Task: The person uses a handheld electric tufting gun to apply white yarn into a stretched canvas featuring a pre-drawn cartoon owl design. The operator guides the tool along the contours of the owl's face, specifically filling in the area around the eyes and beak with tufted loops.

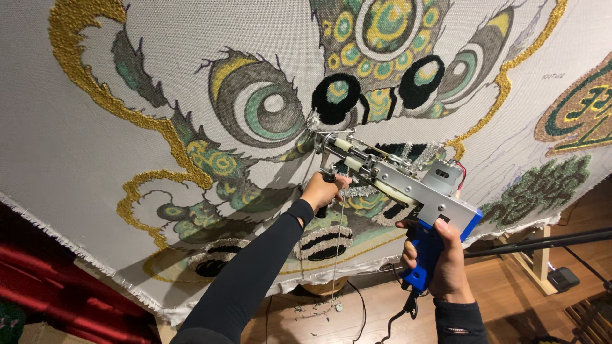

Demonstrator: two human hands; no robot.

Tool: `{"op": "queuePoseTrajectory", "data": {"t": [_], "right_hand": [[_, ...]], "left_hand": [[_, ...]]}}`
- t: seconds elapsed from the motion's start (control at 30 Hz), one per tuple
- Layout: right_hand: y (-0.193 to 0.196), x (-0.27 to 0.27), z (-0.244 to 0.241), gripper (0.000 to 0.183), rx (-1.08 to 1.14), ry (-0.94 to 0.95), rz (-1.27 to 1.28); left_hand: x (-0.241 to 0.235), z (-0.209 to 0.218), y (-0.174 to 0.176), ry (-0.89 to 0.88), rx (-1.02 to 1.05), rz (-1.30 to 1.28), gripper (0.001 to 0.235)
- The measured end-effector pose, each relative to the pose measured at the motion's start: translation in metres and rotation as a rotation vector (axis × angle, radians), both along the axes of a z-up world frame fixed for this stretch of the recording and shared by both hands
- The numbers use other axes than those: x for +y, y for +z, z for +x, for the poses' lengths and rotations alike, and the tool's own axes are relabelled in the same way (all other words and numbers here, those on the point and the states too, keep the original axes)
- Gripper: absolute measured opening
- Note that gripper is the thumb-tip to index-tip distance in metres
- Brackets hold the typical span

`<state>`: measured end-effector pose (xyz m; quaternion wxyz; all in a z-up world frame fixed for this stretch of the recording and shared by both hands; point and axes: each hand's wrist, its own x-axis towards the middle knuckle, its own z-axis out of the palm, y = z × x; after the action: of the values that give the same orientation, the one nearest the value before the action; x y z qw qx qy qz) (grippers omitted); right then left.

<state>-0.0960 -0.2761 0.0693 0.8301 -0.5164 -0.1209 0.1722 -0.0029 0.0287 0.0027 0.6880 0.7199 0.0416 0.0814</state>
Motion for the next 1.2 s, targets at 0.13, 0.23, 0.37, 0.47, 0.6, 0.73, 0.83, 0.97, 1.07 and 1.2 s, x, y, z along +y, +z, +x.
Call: {"op": "queuePoseTrajectory", "data": {"t": [0.13,0.23,0.37,0.47,0.6,0.73,0.83,0.97,1.07,1.2], "right_hand": [[0.001,0.005,0.002,0.074,0.029,0.034,-0.001],[0.003,0.01,0.004,0.071,0.046,0.026,-0.022],[0.002,0.018,0.007,0.066,0.025,0.021,-0.056],[0.0,0.024,0.011,0.064,0.029,0.008,-0.084],[-0.002,0.032,0.014,0.063,-0.046,0.01,-0.09],[0.0,0.036,0.014,0.063,0.023,-0.029,-0.115],[-0.003,0.039,0.016,0.062,0.022,-0.04,-0.124],[-0.005,0.045,0.02,0.062,0.015,-0.052,-0.128],[-0.002,0.047,0.019,0.061,-0.008,-0.082,-0.144],[0.003,0.052,0.019,0.059,0.017,-0.094,-0.118]], "left_hand": [[0.006,0.002,0.005,0.041,0.082,0.056,0.016],[0.011,0.003,0.008,0.034,0.076,0.053,0.016],[0.017,0.006,0.011,0.013,0.068,0.045,0.015],[0.023,0.008,0.013,0.04,0.113,0.089,0.016],[0.03,0.014,0.01,0.026,0.075,0.11,0.019],[0.035,0.021,0.006,0.024,0.075,0.114,0.024],[0.037,0.022,0.008,0.027,0.084,0.111,0.028],[0.039,0.018,0.019,0.008,0.074,0.092,0.031],[0.037,0.016,0.029,0.052,0.092,0.089,0.031],[0.038,0.015,0.038,0.042,0.122,0.093,0.031]]}}
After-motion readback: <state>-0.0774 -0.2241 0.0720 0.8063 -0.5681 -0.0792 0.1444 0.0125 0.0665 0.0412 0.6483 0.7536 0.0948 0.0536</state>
